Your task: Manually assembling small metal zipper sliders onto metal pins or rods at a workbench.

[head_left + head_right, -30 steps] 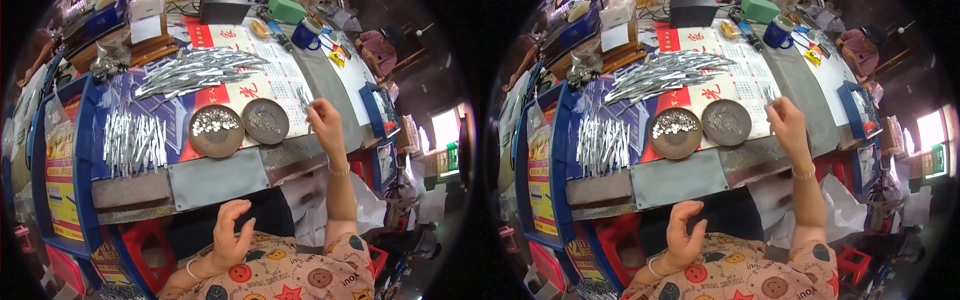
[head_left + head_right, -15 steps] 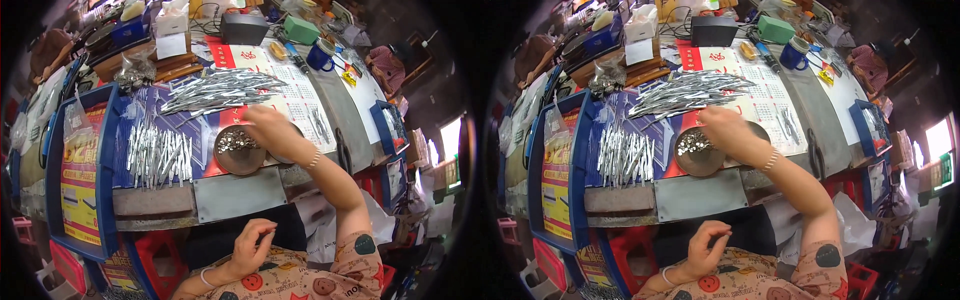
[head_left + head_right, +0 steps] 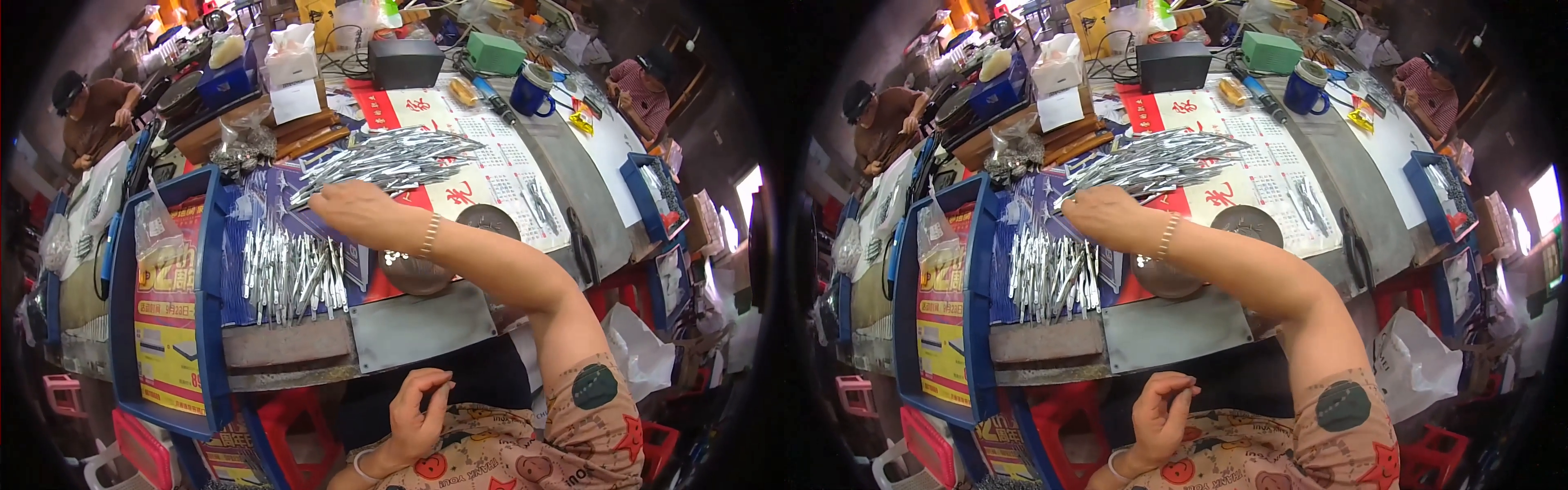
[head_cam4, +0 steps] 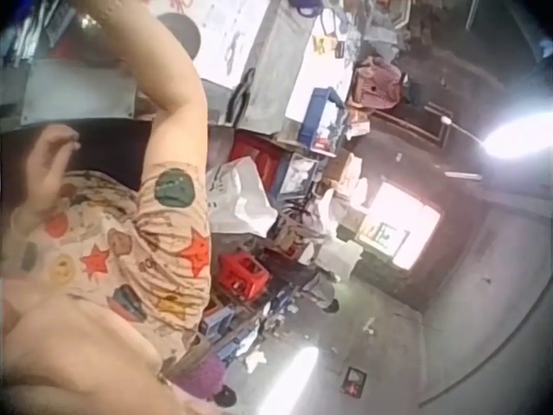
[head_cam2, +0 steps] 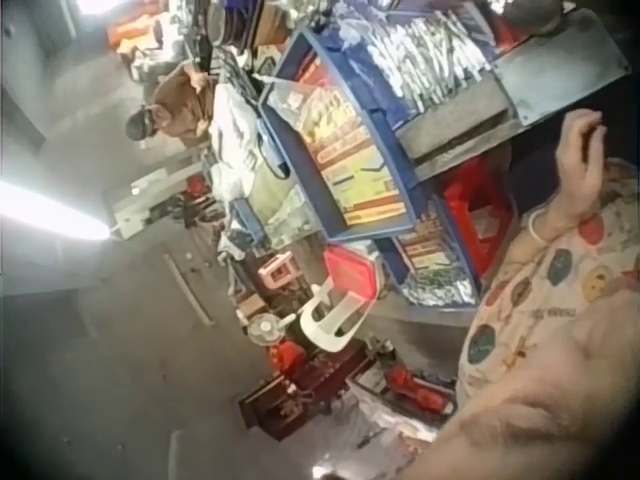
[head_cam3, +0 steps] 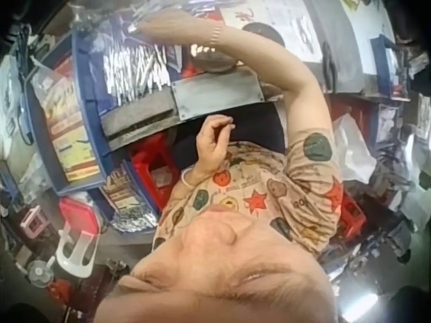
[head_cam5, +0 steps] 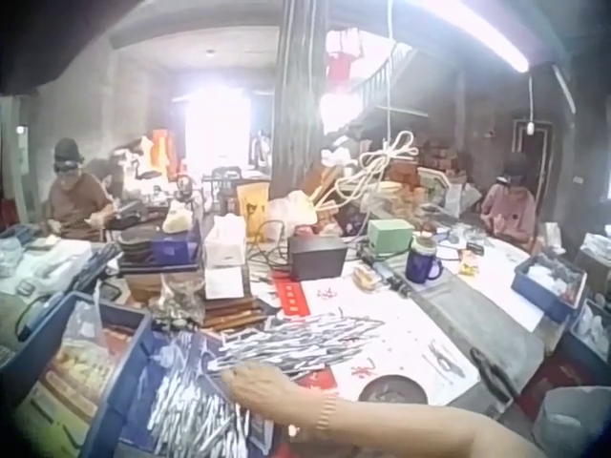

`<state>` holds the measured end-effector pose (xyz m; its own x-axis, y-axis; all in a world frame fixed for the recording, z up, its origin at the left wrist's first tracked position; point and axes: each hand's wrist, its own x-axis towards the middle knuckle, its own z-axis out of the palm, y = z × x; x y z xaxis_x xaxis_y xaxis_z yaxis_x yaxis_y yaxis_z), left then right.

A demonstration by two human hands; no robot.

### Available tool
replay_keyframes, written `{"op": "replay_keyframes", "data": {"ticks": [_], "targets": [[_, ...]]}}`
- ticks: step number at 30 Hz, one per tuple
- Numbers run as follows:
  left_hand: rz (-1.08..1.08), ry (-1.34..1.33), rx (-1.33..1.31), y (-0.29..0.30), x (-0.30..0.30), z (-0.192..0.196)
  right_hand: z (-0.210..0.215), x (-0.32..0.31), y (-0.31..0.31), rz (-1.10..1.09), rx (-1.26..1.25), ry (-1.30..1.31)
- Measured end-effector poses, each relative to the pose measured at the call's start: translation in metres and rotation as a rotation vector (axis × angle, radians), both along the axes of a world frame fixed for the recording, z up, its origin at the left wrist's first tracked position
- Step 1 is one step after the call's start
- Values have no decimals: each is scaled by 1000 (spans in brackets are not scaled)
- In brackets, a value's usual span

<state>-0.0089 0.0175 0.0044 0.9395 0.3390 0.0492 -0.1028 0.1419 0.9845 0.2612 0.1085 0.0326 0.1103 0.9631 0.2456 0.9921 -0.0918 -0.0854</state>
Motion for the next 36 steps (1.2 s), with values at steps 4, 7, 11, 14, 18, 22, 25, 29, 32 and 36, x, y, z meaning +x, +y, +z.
{"op": "replay_keyframes", "data": {"ticks": [4,7,11,14,18,22,25,29,32,36], "targets": [[202,-149,-130,0,2,-5,60,-40,-93,-39,231,425],[278,-152,-267,4,6,-3,69,-88,-152,-84,115,857],[41,-114,-251,-5,13,-1,32,-140,-201,-229,122,905],[8,27,-141,-11,15,2,9,-157,-213,-255,282,715],[42,66,-86,-16,13,-7,20,-155,-224,-224,273,722],[-11,63,-278,-19,5,4,22,-102,-249,-536,410,713],[-87,86,-298,-27,10,3,11,-43,-258,-620,447,507],[-103,74,-388,-32,5,3,-5,-6,-240,-560,219,265],[-122,69,-435,-30,3,3,-8,6,-219,-558,66,201],[-145,98,-488,-24,3,1,-15,22,-206,-593,-58,213]]}}
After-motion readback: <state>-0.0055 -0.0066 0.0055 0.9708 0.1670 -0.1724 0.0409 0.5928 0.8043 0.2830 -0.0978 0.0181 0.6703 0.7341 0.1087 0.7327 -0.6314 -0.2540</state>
